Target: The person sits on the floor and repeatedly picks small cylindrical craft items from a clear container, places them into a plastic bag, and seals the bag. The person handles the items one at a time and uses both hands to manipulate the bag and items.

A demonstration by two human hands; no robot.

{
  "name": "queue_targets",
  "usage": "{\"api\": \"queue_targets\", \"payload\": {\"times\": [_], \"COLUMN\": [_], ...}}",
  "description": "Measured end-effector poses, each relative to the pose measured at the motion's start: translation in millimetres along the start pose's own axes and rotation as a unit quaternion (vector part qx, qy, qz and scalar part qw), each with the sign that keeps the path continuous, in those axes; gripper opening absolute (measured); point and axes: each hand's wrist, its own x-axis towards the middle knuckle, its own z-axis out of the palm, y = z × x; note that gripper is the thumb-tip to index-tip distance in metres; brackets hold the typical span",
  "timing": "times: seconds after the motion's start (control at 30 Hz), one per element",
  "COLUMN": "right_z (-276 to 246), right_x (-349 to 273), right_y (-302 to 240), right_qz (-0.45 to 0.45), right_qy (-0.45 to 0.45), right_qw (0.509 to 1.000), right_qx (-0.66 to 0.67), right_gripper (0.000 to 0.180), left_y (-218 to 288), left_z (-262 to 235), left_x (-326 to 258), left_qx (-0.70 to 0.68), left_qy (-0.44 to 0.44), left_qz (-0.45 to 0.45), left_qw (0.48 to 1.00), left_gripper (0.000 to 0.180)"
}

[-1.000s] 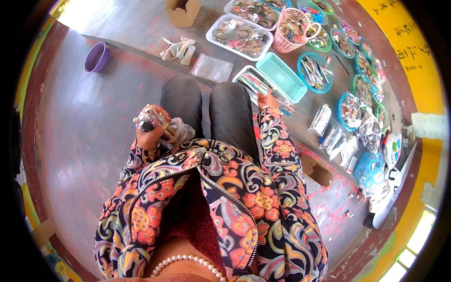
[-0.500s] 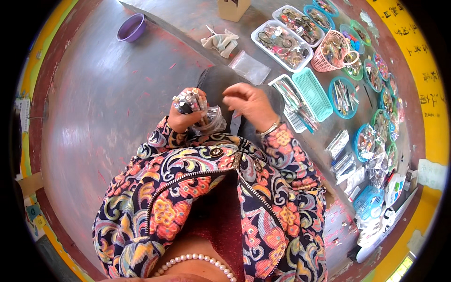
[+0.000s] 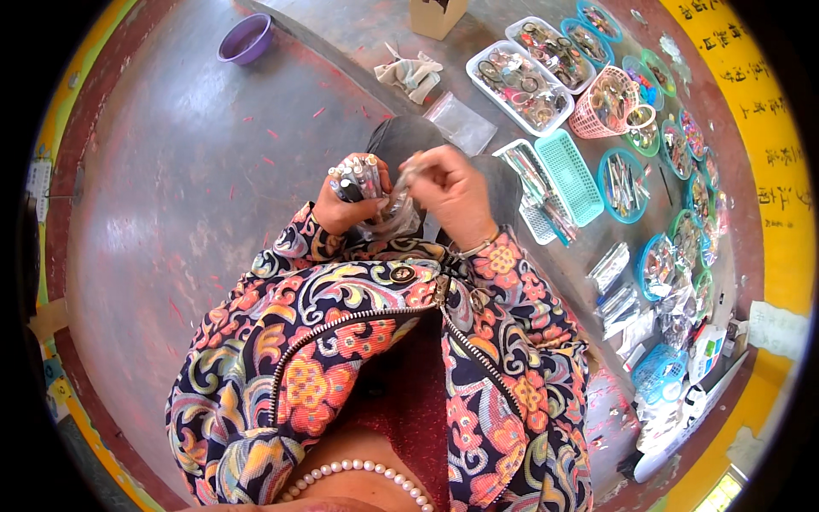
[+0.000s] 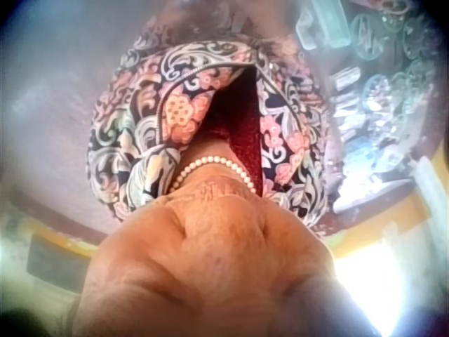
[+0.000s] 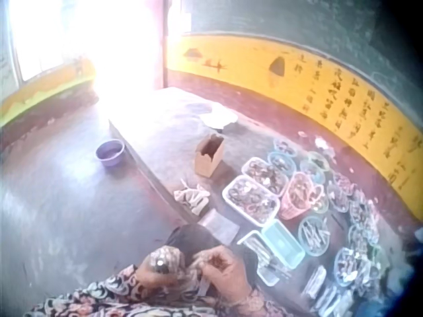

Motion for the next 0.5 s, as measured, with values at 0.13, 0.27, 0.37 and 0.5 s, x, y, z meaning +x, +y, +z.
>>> {"api": "queue_targets", "payload": {"times": [0.13,0.27,0.37,0.5], "right_z": [-27,-70,-87,-98], "right_x": [0,3,1,-2], "right_y": [-14,6,17,21], "right_qz": [-0.023,-0.014,0.008,0.019], "right_qy": [0.106,0.165,0.188,0.197], "right_qw": [0.975,0.925,0.902,0.887], "right_qx": [0.193,0.342,0.389,0.416], "right_gripper": [0.008,0.020,0.023,0.021], "left_y": [-3,-4,3,-3], "left_z": [-2,-1,4,-2], "left_x": [2,3,1,3], "left_qx": [-0.008,-0.008,-0.008,0.011], "left_qy": [0.005,0.014,0.035,-0.002], "left_qz": [0.008,0.010,-0.009,0.035], "left_qw": [1.000,1.000,0.999,0.999], "left_gripper": [0.039,0.035,0.031,0.032]}}
